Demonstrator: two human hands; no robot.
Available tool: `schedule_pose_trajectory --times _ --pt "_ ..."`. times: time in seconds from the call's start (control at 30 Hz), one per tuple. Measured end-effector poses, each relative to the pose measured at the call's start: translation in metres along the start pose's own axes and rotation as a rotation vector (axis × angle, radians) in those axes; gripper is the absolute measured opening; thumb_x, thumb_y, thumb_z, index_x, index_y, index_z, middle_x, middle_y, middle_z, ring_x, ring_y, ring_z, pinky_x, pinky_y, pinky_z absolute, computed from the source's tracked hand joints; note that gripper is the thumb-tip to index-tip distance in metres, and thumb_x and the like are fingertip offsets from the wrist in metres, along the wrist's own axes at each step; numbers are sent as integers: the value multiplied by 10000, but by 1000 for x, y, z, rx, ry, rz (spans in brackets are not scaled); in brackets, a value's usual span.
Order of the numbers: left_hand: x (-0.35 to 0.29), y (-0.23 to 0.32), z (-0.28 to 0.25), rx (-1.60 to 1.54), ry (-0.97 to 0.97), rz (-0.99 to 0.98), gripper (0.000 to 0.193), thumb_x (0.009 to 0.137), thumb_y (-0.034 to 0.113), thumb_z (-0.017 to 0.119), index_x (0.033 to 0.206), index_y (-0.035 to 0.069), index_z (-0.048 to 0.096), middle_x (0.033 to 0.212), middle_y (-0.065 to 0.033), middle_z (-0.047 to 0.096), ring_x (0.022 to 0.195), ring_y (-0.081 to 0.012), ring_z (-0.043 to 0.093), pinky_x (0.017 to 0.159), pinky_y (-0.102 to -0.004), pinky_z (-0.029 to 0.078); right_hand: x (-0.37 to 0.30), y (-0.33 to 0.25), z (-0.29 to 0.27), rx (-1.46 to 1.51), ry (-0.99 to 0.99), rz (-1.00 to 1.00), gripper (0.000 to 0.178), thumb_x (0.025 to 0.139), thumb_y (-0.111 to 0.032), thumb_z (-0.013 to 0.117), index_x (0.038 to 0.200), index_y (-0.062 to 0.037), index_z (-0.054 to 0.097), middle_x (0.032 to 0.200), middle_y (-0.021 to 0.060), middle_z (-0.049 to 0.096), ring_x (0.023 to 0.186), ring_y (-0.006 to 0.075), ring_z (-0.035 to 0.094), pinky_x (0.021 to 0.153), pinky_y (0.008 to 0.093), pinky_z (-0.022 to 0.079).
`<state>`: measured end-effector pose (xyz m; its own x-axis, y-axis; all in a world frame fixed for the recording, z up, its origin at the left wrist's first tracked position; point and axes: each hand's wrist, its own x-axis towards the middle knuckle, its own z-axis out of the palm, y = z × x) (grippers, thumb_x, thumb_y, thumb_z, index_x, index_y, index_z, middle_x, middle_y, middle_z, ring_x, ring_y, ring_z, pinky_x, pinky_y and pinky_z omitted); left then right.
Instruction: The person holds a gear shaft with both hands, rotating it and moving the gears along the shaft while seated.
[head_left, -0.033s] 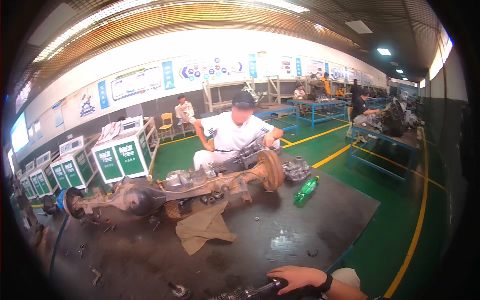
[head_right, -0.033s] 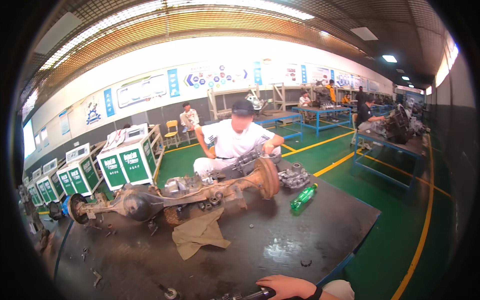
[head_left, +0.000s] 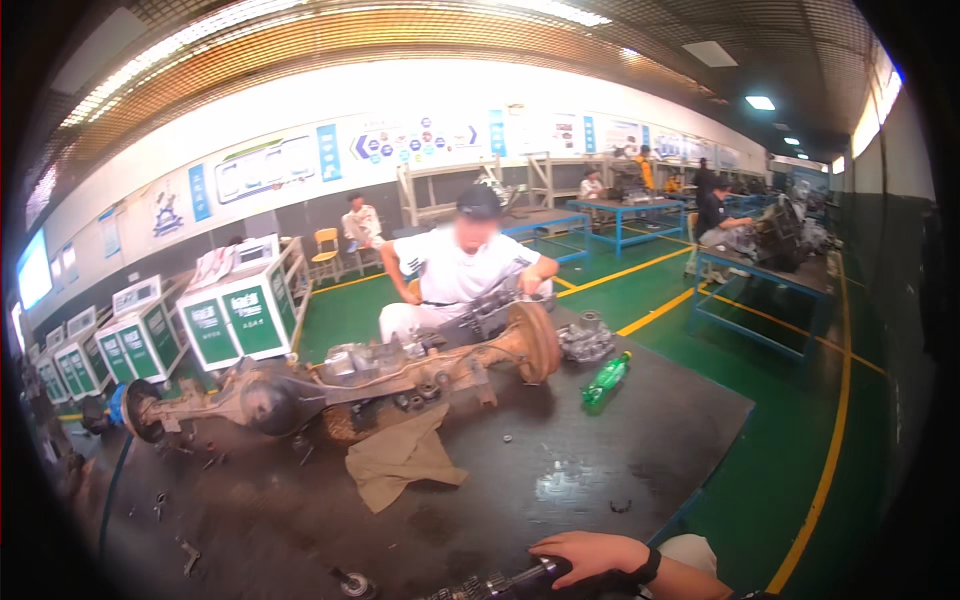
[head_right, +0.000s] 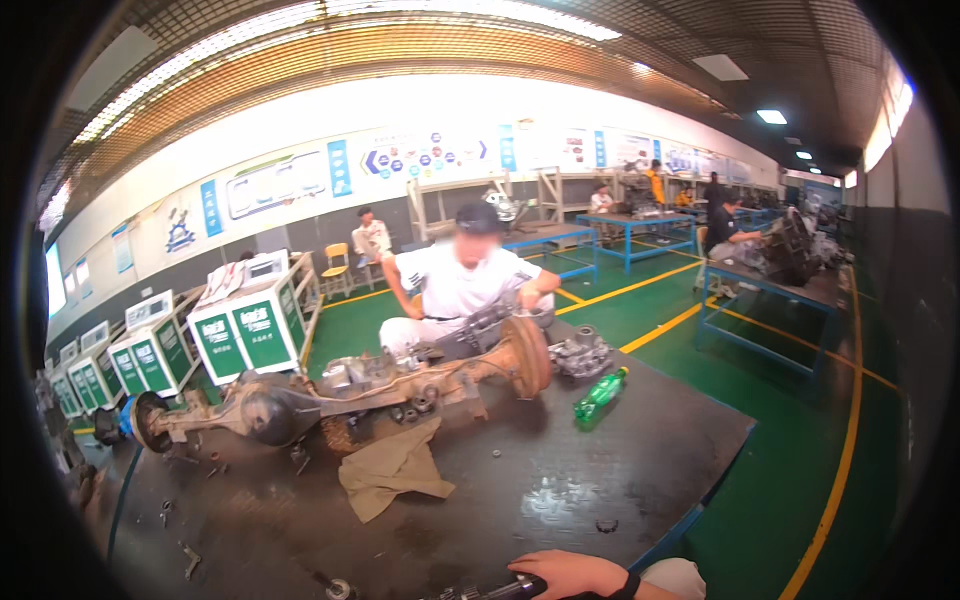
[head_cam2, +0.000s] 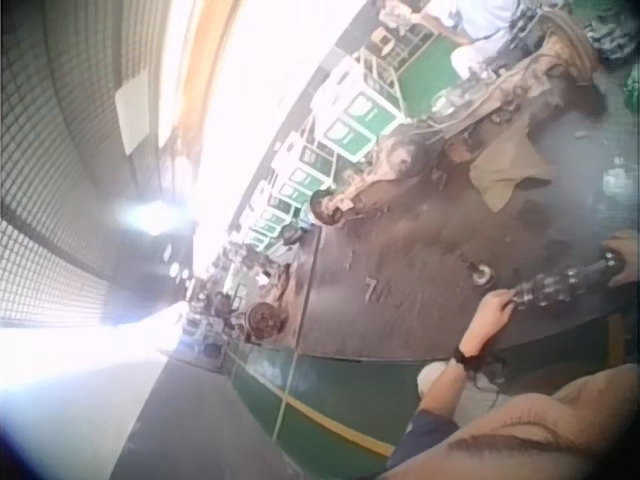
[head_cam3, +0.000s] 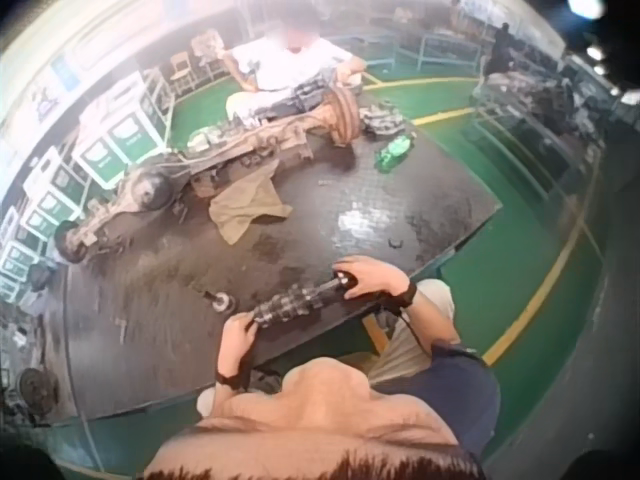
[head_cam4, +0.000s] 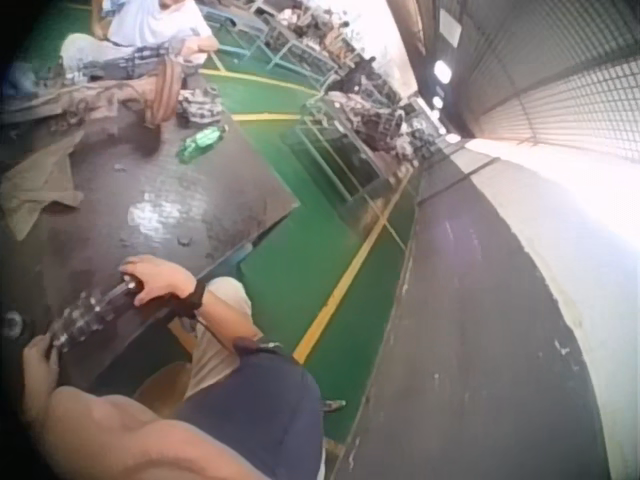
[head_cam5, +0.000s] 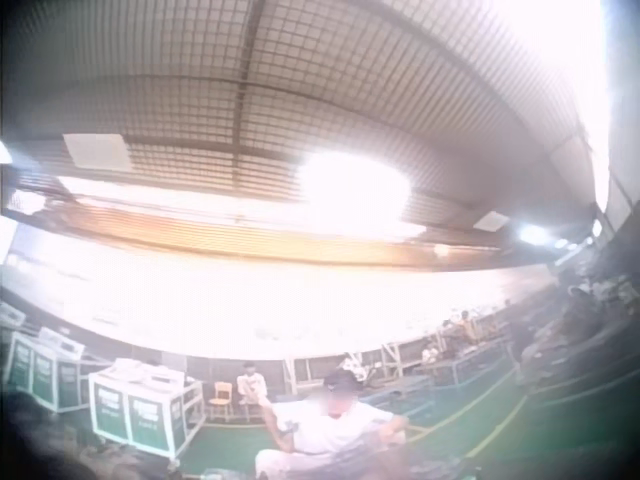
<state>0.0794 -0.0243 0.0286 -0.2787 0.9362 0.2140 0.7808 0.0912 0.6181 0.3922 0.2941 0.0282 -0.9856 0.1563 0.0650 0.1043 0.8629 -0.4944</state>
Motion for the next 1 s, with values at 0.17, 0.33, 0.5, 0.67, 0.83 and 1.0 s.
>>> schedule_pose_trajectory --times 0.17,0.33,0.5,0.67,0.83,1.0 --pt "3 -2 4 20 16 50 192 889 38 735 1062 -40 764 1002 -262 737 951 -474 699 851 -505 569 -1 -2 0 107 -63 139 780 952 -326 765 1595 -8 460 1514 241 578 1333 442 595 1131 483 488" --pt "3 0 3 25 76 92 172 896 34 728 1046 -43 760 977 -259 734 924 -478 696 834 -510 567 13 -25 -1 60 -113 211 714 966 -263 740 1576 -9 470 1409 248 641 1256 447 635 1086 497 508" --pt "4 4 1 38 43 60 204 898 28 719 1080 -48 767 994 -265 738 940 -474 699 850 -508 566 12 -58 1 103 47 74 652 917 -197 739 1511 -2 553 1402 248 655 1238 428 631 1090 471 501" --pt "4 7 -1 53 22 32 228 908 36 714 1108 -59 767 1021 -274 743 950 -473 708 859 -503 572 15 -70 3 110 89 38 612 951 -237 722 1495 -5 565 1378 236 667 1218 426 640 1073 474 509" --pt "3 6 -1 90 28 64 231 914 40 711 1115 -56 771 1025 -277 746 954 -471 714 863 -504 574 20 -72 14 104 191 59 492 1023 -306 671 1413 -11 618 1309 219 691 1169 427 660 1035 490 524" --pt "3 7 -1 78 25 54 235 915 45 713 1119 -56 771 1025 -281 747 960 -473 717 867 -504 576 22 -76 20 98 289 78 418 1040 -336 654 1301 -10 661 1173 202 712 1097 419 681 976 490 545"
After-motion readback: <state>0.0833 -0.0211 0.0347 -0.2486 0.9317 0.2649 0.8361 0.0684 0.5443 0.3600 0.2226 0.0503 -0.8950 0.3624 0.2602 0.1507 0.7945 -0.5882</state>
